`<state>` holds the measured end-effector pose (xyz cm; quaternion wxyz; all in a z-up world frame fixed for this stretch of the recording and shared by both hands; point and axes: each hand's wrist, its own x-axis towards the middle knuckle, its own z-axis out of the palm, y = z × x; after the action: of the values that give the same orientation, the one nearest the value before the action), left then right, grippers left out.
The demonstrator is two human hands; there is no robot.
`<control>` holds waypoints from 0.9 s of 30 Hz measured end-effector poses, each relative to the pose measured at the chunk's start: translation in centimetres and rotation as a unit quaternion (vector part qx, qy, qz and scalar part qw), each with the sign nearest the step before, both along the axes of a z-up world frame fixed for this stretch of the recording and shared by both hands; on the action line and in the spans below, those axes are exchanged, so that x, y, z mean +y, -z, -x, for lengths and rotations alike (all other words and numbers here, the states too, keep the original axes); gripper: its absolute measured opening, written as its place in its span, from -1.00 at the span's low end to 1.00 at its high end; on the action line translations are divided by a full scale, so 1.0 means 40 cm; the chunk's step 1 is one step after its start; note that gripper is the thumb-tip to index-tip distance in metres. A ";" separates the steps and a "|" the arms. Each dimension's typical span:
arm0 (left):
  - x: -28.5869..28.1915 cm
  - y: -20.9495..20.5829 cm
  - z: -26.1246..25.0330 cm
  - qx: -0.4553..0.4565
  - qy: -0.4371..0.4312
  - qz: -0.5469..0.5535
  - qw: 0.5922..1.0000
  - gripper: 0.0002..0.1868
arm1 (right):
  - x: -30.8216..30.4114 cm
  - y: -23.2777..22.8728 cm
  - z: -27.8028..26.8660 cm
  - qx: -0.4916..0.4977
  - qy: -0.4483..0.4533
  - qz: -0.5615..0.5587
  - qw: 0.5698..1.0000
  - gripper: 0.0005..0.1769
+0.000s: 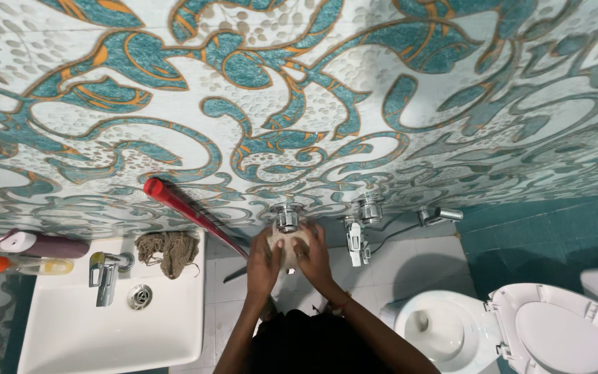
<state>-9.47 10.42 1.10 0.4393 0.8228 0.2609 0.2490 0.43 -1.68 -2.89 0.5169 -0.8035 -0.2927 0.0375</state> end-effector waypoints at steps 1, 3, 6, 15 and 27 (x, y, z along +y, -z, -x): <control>0.009 0.038 -0.019 -0.014 0.003 -0.030 0.999 -0.47 | 0.020 0.012 -0.001 -0.003 0.019 0.032 0.999 -0.45; 0.015 0.147 -0.050 -0.001 0.006 -0.020 1.000 -0.42 | 0.057 0.050 0.000 -0.009 0.058 0.095 0.994 -0.42; -0.004 0.322 -0.071 0.061 0.018 0.106 0.992 -0.33 | 0.059 0.125 0.026 0.040 0.014 0.059 0.997 -0.36; 0.002 0.443 -0.052 0.136 0.009 0.325 0.936 -0.34 | 0.065 0.129 0.044 0.232 0.037 0.046 0.971 -0.25; -0.133 0.220 0.137 0.209 0.091 0.226 0.947 -0.60 | -0.148 0.081 0.136 0.263 -0.110 0.114 0.952 -0.52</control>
<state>-14.97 5.10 -7.72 0.5704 0.7555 0.3205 -0.0347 -5.03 -7.59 -6.14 0.4734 -0.7816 -0.2262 0.3375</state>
